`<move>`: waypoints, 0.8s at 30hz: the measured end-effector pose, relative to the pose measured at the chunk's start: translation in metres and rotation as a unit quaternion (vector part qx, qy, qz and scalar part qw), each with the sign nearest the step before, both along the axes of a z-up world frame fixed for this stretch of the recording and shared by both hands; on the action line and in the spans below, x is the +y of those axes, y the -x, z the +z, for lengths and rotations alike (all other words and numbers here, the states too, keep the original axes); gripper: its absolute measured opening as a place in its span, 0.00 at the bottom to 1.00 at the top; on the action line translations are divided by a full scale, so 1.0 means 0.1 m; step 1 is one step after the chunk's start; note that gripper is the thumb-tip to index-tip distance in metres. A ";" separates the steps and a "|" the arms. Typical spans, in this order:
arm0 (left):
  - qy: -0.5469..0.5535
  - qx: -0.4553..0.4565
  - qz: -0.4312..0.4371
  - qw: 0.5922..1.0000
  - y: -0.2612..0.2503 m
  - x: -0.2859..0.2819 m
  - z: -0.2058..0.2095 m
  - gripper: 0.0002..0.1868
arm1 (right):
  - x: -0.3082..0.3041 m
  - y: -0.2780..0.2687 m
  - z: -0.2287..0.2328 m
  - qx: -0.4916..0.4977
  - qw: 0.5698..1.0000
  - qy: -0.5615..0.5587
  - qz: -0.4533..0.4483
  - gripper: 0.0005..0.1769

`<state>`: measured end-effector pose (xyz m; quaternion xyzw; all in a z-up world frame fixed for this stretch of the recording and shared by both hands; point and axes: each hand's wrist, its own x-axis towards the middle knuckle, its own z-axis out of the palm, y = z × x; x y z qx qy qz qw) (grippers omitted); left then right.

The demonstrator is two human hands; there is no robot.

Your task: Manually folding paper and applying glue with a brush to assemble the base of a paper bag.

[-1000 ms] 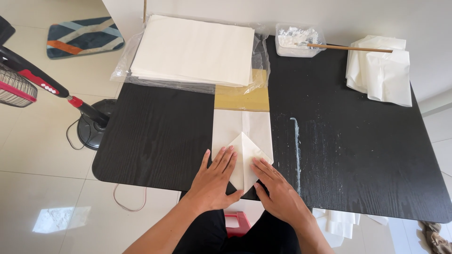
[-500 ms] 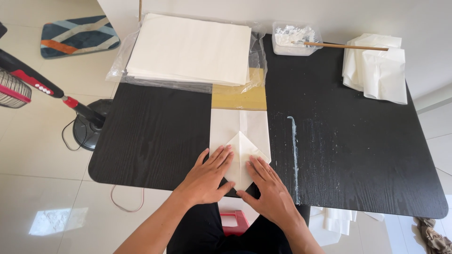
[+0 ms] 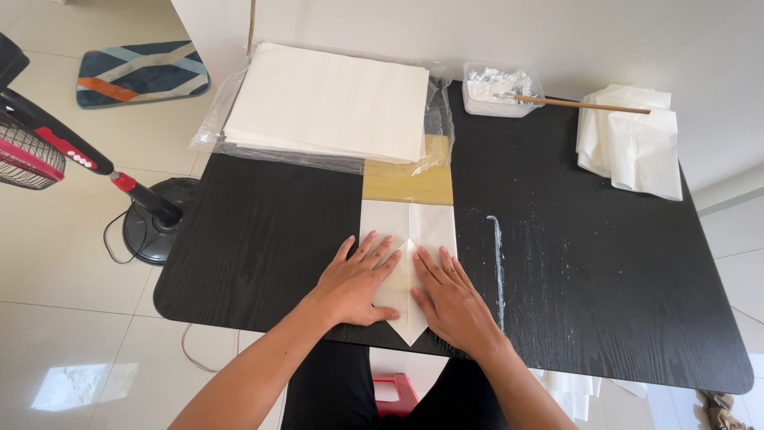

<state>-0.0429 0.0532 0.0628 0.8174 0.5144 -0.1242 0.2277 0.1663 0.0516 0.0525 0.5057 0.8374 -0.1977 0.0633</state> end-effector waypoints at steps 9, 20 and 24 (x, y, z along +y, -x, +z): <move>0.002 -0.001 0.028 1.000 -0.01 0.08 0.12 0.60 | 0.13 0.07 -0.03 -0.029 0.999 -0.031 0.019 0.36; -0.015 -0.004 0.036 0.999 -0.05 0.11 -0.07 0.51 | 0.17 0.12 -0.03 -0.052 0.997 -0.039 0.039 0.37; -0.017 0.003 0.036 0.999 -0.06 0.13 -0.06 0.52 | 0.19 0.15 0.00 -0.053 0.997 -0.045 0.040 0.38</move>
